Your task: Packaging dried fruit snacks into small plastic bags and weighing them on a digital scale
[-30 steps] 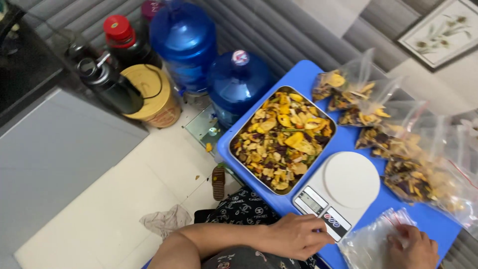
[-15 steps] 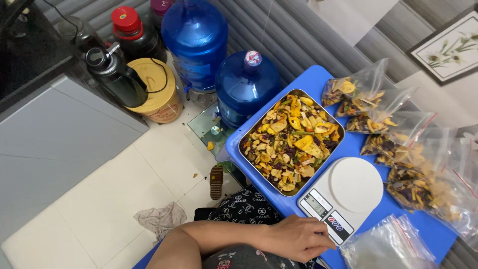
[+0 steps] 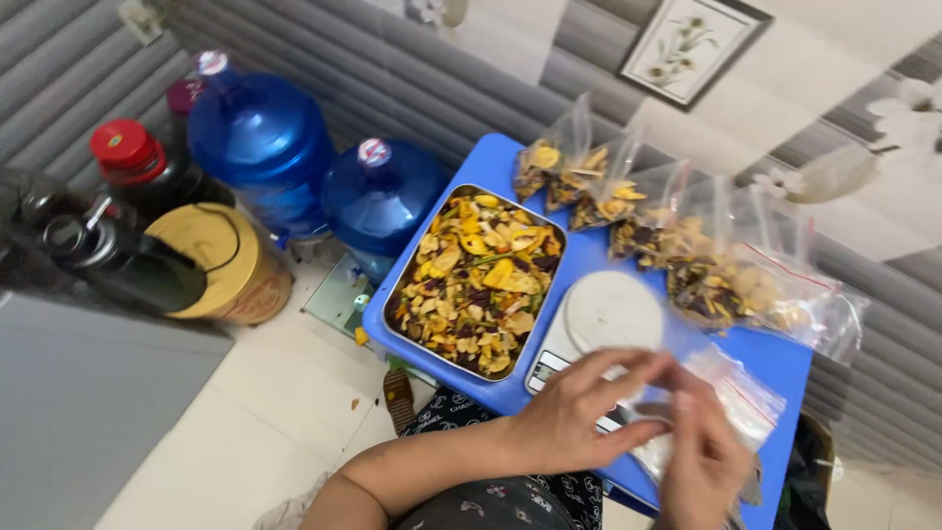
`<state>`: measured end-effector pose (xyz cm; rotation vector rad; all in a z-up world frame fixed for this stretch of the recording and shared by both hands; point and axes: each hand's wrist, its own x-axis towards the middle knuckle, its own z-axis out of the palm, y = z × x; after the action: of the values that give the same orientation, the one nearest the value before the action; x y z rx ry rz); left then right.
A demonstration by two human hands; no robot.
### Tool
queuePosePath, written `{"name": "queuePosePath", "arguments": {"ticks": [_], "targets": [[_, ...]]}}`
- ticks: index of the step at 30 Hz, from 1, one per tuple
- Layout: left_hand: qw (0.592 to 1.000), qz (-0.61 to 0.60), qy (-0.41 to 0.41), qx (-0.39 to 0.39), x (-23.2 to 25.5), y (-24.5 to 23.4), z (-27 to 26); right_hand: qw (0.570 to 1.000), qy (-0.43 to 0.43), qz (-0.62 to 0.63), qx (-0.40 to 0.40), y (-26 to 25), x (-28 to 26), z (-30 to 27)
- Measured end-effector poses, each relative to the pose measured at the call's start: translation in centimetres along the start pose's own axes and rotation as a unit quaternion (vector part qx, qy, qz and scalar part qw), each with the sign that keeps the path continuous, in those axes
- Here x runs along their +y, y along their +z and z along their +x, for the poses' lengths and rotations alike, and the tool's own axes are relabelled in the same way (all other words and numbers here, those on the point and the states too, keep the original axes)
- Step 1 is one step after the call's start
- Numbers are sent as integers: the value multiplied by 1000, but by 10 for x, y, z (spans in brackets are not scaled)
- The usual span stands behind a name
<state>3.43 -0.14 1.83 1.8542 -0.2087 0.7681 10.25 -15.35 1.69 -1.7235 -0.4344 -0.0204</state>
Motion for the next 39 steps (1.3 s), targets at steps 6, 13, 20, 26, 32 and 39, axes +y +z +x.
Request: {"name": "queuePosePath", "arguments": {"ticks": [6, 13, 20, 26, 32, 39], "targets": [[998, 24, -54, 14, -6, -15, 12, 995, 63, 43, -71, 22, 18, 8], [997, 7, -76, 15, 1, -25, 18, 976, 88, 177, -87, 35, 20, 19], [983, -54, -171, -27, -10, -25, 17, 981, 63, 127, -136, 38, 15, 21], [958, -152, -245, 4, -24, -21, 14, 983, 56, 94, -149, 46, 7, 23], [881, -345, -323, -19, -47, -21, 2, 988, 56, 89, -112, 50, 9, 21], [901, -302, -311, -5, -47, -14, -2, 991, 46, 78, -96, 56, 5, 21]]}}
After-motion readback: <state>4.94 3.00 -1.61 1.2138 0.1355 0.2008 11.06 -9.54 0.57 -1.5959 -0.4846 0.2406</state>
